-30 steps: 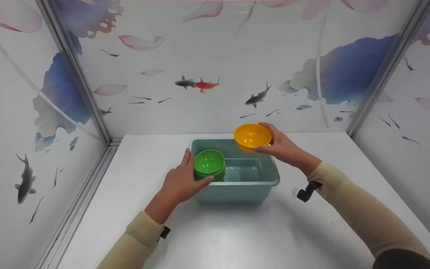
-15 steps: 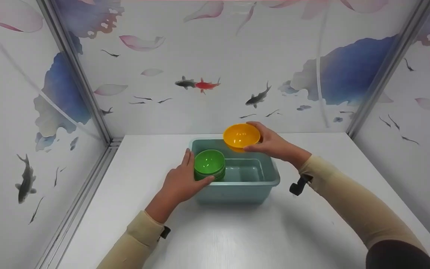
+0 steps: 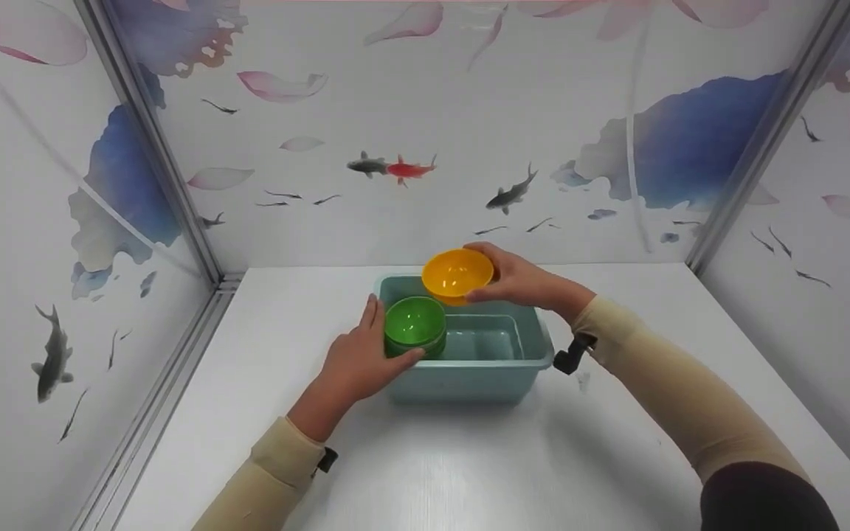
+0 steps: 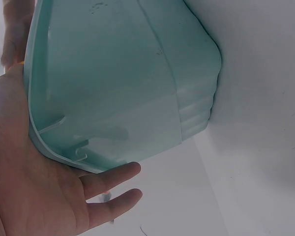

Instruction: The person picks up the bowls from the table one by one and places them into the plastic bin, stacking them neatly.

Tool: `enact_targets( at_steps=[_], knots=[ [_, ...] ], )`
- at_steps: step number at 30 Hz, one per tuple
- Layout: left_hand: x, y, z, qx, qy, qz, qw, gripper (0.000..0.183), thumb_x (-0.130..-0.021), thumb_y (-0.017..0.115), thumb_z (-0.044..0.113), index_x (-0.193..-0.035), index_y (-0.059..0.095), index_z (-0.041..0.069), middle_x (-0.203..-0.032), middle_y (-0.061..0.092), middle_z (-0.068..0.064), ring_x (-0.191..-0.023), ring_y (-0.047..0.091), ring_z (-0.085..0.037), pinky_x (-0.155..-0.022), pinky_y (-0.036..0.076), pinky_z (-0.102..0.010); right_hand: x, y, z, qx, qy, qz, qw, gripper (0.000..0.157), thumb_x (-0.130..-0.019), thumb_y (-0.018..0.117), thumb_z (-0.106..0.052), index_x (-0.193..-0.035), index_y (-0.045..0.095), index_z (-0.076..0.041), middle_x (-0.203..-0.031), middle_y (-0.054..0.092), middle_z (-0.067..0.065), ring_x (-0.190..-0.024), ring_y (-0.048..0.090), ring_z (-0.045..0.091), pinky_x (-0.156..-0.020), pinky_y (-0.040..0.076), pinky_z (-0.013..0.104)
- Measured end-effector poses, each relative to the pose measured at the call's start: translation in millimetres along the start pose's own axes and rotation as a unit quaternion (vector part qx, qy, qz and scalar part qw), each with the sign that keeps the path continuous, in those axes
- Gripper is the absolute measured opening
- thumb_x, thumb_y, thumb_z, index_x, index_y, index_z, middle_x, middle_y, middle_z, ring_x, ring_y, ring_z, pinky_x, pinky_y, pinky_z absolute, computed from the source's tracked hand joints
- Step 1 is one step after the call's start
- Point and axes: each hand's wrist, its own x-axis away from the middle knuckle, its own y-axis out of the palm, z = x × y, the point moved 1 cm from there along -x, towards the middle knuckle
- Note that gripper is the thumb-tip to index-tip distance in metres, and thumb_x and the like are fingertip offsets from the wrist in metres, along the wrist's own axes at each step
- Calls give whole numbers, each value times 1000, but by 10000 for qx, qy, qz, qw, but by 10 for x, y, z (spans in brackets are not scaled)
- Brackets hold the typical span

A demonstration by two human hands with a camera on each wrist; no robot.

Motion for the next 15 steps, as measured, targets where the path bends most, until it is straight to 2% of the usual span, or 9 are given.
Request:
enact_targets(
  at_steps=[8, 15],
  knots=[
    [1, -9, -2, -18, -57, -43, 10000, 124, -95, 62, 83, -177, 13, 5, -186, 10, -12, -134, 64, -43, -113, 51, -58, -123, 72, -68, -42, -111, -194, 9997, 92, -95, 90, -30, -168, 37, -11, -151, 59, 12, -130, 59, 32, -115, 48, 46],
    [-13, 11, -6, -58, -76, -56, 9999, 124, -95, 62, 83, -178, 13, 5, -185, 10, -12, -137, 63, -43, -116, 47, -62, -263, 127, -3, -180, -217, -394, 9988, 93, -93, 92, -26, -167, 39, -11, -151, 60, 11, -130, 60, 30, -114, 49, 41]
  ],
)
